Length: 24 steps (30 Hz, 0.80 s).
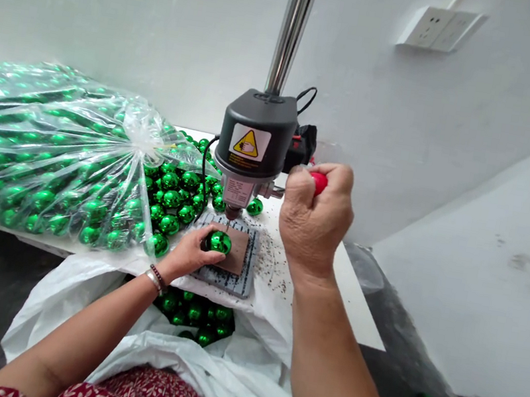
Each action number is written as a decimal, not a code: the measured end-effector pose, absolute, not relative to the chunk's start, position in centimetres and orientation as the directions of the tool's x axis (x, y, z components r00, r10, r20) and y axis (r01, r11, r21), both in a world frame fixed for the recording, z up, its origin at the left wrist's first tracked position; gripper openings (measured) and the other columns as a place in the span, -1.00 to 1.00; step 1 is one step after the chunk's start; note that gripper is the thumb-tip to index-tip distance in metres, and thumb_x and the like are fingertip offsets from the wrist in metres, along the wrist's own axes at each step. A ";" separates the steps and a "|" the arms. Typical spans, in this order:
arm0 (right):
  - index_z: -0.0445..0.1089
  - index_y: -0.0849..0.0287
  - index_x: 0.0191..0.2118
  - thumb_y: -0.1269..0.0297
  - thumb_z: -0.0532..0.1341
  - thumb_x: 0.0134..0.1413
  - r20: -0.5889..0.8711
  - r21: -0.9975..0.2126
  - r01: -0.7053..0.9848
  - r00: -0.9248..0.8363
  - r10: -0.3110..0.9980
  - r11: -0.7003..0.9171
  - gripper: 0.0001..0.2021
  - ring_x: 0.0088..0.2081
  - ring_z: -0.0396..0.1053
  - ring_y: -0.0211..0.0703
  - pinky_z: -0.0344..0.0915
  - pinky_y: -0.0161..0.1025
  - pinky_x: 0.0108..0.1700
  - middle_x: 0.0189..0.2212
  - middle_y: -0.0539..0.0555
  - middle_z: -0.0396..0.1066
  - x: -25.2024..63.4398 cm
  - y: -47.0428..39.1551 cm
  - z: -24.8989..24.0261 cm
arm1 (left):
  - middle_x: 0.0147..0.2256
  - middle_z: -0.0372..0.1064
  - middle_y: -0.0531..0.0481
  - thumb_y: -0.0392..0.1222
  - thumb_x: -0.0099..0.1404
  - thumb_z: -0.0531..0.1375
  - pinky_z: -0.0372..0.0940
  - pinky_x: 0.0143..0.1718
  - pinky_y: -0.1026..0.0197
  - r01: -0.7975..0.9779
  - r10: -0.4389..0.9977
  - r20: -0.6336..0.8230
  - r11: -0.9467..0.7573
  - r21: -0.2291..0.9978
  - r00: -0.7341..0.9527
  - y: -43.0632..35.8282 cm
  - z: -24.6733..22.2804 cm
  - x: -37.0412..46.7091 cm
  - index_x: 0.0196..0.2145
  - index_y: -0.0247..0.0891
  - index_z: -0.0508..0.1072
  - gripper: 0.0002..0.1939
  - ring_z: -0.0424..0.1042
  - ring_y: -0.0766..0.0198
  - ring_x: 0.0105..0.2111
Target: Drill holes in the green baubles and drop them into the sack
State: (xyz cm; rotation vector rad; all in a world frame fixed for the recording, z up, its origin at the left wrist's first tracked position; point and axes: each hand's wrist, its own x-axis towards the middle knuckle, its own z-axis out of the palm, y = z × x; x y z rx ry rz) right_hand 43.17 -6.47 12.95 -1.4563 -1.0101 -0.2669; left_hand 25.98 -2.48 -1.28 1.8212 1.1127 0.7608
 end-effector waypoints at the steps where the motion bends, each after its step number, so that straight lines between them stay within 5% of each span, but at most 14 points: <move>1: 0.25 0.16 -0.39 0.18 0.18 -0.01 0.678 -0.706 0.692 0.599 0.426 0.151 -0.83 -0.47 0.15 -0.39 0.14 -0.32 -0.37 -0.50 -0.07 0.27 43.2 -6.4 13.2 | -0.18 0.54 -0.01 -0.13 0.04 0.35 0.31 -0.04 0.12 0.394 0.891 0.072 -0.270 0.879 0.449 -2.8 -1.2 25.3 -0.08 -0.21 0.51 -0.56 0.46 0.10 -0.14; 6: 0.27 0.19 -0.33 0.20 0.19 0.02 0.624 -0.751 0.650 0.639 0.449 0.120 -0.83 -0.42 0.18 -0.42 0.15 -0.31 -0.29 -0.44 -0.08 0.29 42.8 -6.6 13.1 | 0.03 0.49 -0.11 -0.03 0.10 0.34 0.26 0.12 0.06 0.430 0.774 0.018 -0.370 0.824 0.633 -4.4 -0.7 21.5 0.07 -0.20 0.46 -0.44 0.44 0.04 0.03; 10: 0.27 0.19 -0.33 0.22 0.21 0.01 0.606 -0.762 0.640 0.653 0.455 0.099 -0.83 -0.42 0.17 -0.41 0.13 -0.30 -0.29 -0.43 -0.07 0.30 42.8 -6.6 13.1 | 0.13 0.42 -0.19 -0.03 0.24 0.24 0.25 0.12 0.09 0.584 0.846 0.019 -0.383 0.716 0.532 -3.6 0.2 19.7 0.13 -0.28 0.41 -0.47 0.41 0.05 0.08; 14: 0.27 0.19 -0.32 0.20 0.20 0.00 0.623 -0.752 0.648 0.638 0.453 0.122 -0.82 -0.41 0.20 -0.40 0.15 -0.29 -0.28 -0.41 -0.05 0.32 42.8 -6.7 13.0 | 0.08 0.45 -0.22 -0.23 0.31 0.10 0.19 0.08 -0.11 0.895 0.948 0.105 -0.319 0.313 0.301 -1.1 1.2 19.1 0.10 -0.26 0.42 -0.59 0.40 -0.08 0.06; 18: 0.26 0.18 -0.32 0.14 0.18 -0.03 0.637 -0.744 0.652 0.626 0.450 0.147 -0.78 -0.41 0.23 -0.39 0.18 -0.27 -0.28 -0.41 -0.04 0.33 42.8 -6.8 12.7 | -0.03 0.48 -0.35 -0.20 0.23 0.17 0.16 0.01 -0.21 0.961 0.962 -0.008 -0.273 0.039 0.273 0.9 1.1 19.4 -0.03 -0.33 0.46 -0.64 0.39 -0.23 0.02; 21: 0.25 0.17 -0.34 0.09 0.17 -0.04 0.659 -0.727 0.666 0.611 0.438 0.164 -0.76 -0.43 0.22 -0.39 0.19 -0.28 -0.32 -0.43 -0.04 0.31 42.8 -6.9 12.6 | -0.08 0.50 -0.35 -0.19 0.21 0.19 0.14 0.01 -0.22 0.955 0.954 -0.056 -0.295 0.021 0.296 1.2 0.7 19.8 -0.03 -0.34 0.45 -0.63 0.43 -0.22 -0.02; 24: 0.25 0.17 -0.34 0.06 0.15 -0.04 0.678 -0.711 0.680 0.596 0.430 0.179 -0.74 -0.43 0.22 -0.39 0.19 -0.28 -0.33 -0.43 -0.04 0.32 42.8 -7.0 12.5 | -0.07 0.50 -0.34 -0.18 0.19 0.21 0.14 0.02 -0.22 0.954 0.960 -0.030 -0.272 0.127 0.278 0.8 0.9 19.8 0.01 -0.34 0.43 -0.58 0.45 -0.20 -0.04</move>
